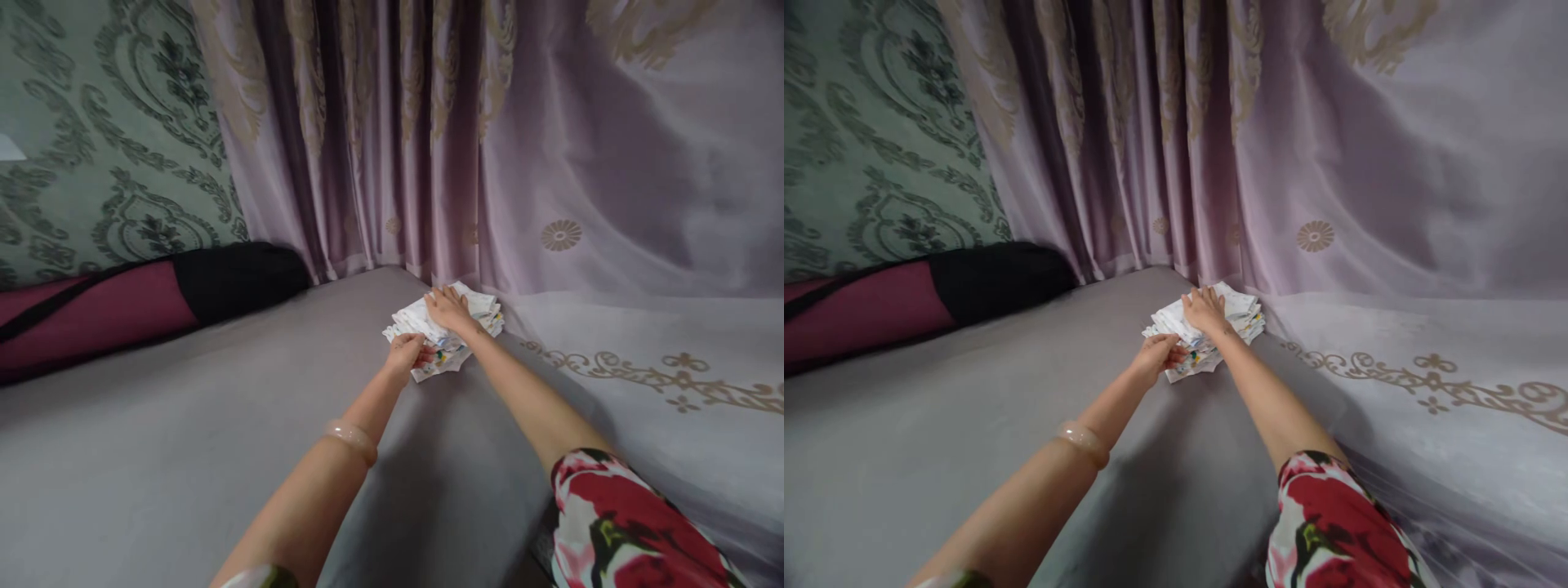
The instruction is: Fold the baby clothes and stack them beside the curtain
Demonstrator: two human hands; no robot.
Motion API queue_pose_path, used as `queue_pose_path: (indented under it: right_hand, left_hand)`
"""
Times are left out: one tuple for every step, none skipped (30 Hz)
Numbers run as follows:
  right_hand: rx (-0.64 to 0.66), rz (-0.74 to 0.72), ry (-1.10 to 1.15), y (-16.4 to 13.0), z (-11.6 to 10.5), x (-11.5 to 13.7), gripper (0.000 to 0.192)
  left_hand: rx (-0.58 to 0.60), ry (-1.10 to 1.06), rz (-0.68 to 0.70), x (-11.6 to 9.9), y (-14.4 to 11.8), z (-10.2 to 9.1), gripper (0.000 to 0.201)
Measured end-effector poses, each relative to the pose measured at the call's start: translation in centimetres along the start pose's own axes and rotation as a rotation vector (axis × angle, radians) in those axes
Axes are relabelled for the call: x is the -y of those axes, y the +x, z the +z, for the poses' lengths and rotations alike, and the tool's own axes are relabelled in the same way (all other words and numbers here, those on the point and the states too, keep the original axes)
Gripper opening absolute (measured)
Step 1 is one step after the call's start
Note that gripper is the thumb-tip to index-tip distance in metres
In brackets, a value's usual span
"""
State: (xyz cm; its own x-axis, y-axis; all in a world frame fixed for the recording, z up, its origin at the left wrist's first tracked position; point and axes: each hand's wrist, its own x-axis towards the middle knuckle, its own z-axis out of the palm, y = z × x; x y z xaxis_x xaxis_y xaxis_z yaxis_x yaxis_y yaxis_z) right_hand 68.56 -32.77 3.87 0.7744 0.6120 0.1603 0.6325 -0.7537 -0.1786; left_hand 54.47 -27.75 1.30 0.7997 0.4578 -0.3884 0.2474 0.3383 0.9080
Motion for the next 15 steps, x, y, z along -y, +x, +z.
queue_pose_path:
  right_hand:
    - [-0.007, -0.042, -0.011, -0.5, 0.3, 0.8, 0.057]
    - [-0.011, -0.072, -0.024, -1.0, 0.6, 1.5, 0.057]
    - [-0.011, -0.091, -0.043, -1.4, 1.0, 2.0, 0.057]
    - [-0.012, -0.101, -0.067, -1.7, 1.4, 2.5, 0.057]
    - [-0.014, -0.107, -0.097, -2.0, 1.8, 2.8, 0.058]
    - [-0.016, -0.112, -0.132, -2.1, 2.2, 3.0, 0.058]
    - [-0.021, -0.119, -0.169, -2.2, 2.5, 3.2, 0.058]
    - [-0.029, -0.128, -0.205, -2.3, 2.7, 3.3, 0.058]
    - [-0.04, -0.138, -0.238, -2.3, 2.9, 3.3, 0.057]
    - [-0.058, -0.146, -0.262, -2.3, 3.0, 3.3, 0.056]
    - [-0.07, -0.155, -0.279, -2.2, 3.2, 3.2, 0.054]
    - [-0.086, -0.171, -0.289, -2.1, 3.3, 3.0, 0.051]
    - [-0.1, -0.191, -0.293, -1.8, 3.5, 2.7, 0.049]
    - [-0.104, -0.208, -0.287, -1.5, 3.7, 2.3, 0.047]
    - [-0.115, -0.221, -0.276, -1.0, 4.2, 1.9, 0.046]
  left_hand:
    - [0.01, 0.012, 0.001, 0.3, -0.1, -0.4, 0.014]
    - [0.019, 0.027, 0.0, 0.6, -0.3, -1.0, 0.014]
    - [0.024, 0.045, -0.004, 0.9, -0.5, -1.6, 0.014]
    - [0.024, 0.061, -0.009, 1.4, -0.7, -2.3, 0.014]
    - [0.017, 0.074, -0.016, 1.8, -1.0, -3.0, 0.014]
    - [0.005, 0.08, -0.022, 2.2, -1.3, -3.8, 0.014]
    - [-0.008, 0.083, -0.028, 2.6, -1.6, -4.7, 0.013]
    - [-0.023, 0.081, -0.035, 2.9, -2.0, -5.6, 0.013]
    - [-0.033, 0.077, -0.04, 3.1, -2.5, -6.5, 0.013]
    - [-0.036, 0.075, -0.04, 3.3, -3.0, -7.5, 0.013]
    - [-0.03, 0.08, -0.035, 3.4, -3.5, -8.6, 0.013]
    - [-0.021, 0.091, -0.024, 3.5, -4.1, -9.7, 0.013]
    - [-0.013, 0.109, -0.012, 3.5, -4.8, -10.9, 0.012]
    - [-0.011, 0.132, -0.001, 3.6, -5.4, -12.3, 0.012]
    - [-0.018, 0.157, 0.008, 3.7, -6.1, -13.7, 0.012]
